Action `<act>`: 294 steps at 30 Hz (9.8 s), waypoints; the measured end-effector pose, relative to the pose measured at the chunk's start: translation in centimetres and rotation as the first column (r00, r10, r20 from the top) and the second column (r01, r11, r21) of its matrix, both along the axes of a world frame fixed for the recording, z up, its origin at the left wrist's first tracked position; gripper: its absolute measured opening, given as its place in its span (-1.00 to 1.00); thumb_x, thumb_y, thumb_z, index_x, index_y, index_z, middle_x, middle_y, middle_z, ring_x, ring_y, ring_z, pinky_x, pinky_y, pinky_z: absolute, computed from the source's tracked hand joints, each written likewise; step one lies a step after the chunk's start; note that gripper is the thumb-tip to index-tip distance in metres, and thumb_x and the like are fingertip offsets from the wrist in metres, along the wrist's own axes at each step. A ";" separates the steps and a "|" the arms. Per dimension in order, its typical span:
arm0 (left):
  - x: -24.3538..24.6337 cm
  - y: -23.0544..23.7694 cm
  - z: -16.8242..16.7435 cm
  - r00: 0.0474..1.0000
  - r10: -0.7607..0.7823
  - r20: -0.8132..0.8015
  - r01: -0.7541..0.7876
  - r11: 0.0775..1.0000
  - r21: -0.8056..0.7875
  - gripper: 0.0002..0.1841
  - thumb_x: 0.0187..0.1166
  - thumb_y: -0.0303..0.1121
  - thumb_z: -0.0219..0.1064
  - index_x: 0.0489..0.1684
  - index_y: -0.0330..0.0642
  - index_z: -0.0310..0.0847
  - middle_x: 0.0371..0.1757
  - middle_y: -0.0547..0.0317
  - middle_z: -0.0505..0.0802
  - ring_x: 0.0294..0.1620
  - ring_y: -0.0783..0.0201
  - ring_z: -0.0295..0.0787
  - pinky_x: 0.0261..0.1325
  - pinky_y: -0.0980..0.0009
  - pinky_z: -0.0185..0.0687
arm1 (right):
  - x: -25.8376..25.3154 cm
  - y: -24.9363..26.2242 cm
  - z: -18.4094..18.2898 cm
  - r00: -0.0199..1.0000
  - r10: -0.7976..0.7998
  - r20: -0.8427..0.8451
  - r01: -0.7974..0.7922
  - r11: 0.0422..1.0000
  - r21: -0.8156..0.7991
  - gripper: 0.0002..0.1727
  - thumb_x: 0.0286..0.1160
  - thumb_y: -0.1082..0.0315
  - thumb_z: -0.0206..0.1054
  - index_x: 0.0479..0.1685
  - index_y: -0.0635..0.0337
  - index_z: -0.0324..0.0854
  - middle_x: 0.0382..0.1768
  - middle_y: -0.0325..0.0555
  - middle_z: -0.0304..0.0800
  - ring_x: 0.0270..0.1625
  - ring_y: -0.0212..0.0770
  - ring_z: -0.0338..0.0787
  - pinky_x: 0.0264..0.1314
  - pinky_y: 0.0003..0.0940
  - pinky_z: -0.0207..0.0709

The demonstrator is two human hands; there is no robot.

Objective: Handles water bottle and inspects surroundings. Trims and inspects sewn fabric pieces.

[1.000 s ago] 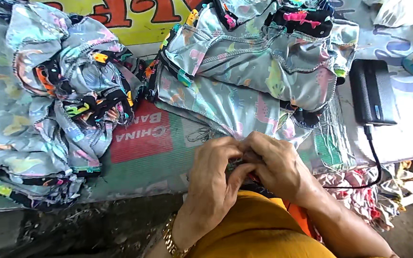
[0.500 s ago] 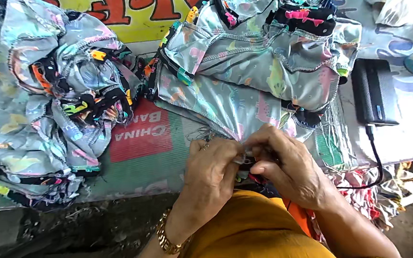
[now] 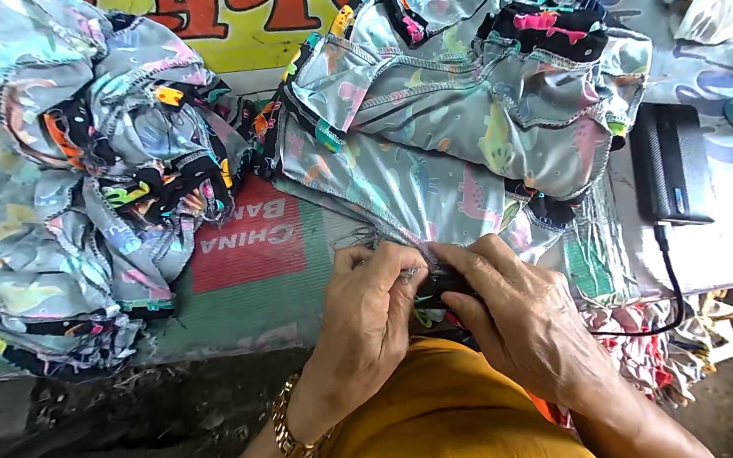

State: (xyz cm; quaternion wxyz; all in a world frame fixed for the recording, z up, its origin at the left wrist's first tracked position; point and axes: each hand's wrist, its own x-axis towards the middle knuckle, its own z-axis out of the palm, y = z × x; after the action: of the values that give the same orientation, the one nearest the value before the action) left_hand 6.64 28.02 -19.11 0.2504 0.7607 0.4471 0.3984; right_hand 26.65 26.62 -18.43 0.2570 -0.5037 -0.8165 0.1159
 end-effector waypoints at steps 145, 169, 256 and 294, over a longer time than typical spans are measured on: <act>2.8 1.0 2.9 0.802 0.045 0.596 0.175 0.936 -0.307 -0.68 0.63 -0.60 0.27 0.26 -0.10 0.44 -0.23 0.24 0.89 -0.19 0.44 0.87 0.01 0.54 0.79 | 2.2 2.9 0.2 0.849 0.011 -0.529 0.024 0.998 0.059 -0.79 0.66 0.21 0.35 0.02 0.14 0.67 -0.09 -0.30 0.61 -0.15 -0.61 0.64 -0.16 -0.75 0.60; 3.5 1.6 1.9 0.889 0.041 0.456 0.048 0.982 -0.183 -0.86 0.54 -0.61 0.29 -0.11 -0.19 0.68 -0.19 0.29 0.79 -0.22 0.48 0.77 -0.15 0.59 0.77 | 2.0 2.8 -0.2 0.636 0.137 -0.759 -0.269 0.962 -0.052 -0.81 0.81 0.28 0.16 -0.19 0.15 0.55 -0.41 -0.35 0.53 -0.44 -0.63 0.50 -0.40 -0.78 0.42; 1.3 1.0 1.3 0.999 -0.017 0.035 0.010 0.980 0.196 -0.93 0.68 -0.39 0.25 -0.06 -0.08 0.64 0.20 0.29 0.82 0.39 0.39 0.65 0.49 0.34 0.50 | 3.4 1.8 0.6 0.837 0.164 -0.522 -0.212 0.977 -0.035 -0.86 0.73 0.32 0.21 -0.05 0.18 0.63 -0.13 -0.23 0.78 -0.07 -0.57 0.74 -0.05 -0.72 0.61; 2.2 1.8 1.7 0.771 0.118 0.626 0.083 0.956 -0.282 -0.81 0.75 -0.49 0.13 0.10 0.02 0.56 -0.19 0.30 0.85 -0.14 0.46 0.83 0.02 0.50 0.78 | 2.7 3.9 0.9 0.772 0.210 -0.600 -0.159 0.978 0.138 -0.74 0.75 0.19 0.25 -0.19 0.20 0.66 -0.42 -0.32 0.67 -0.38 -0.64 0.61 -0.33 -0.76 0.51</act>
State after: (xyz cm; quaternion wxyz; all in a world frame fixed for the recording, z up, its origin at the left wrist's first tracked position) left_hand 8.80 29.83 -17.43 0.4933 0.5306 0.3970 0.5635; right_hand 29.39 30.48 -17.49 0.5139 -0.3459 -0.7390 0.2646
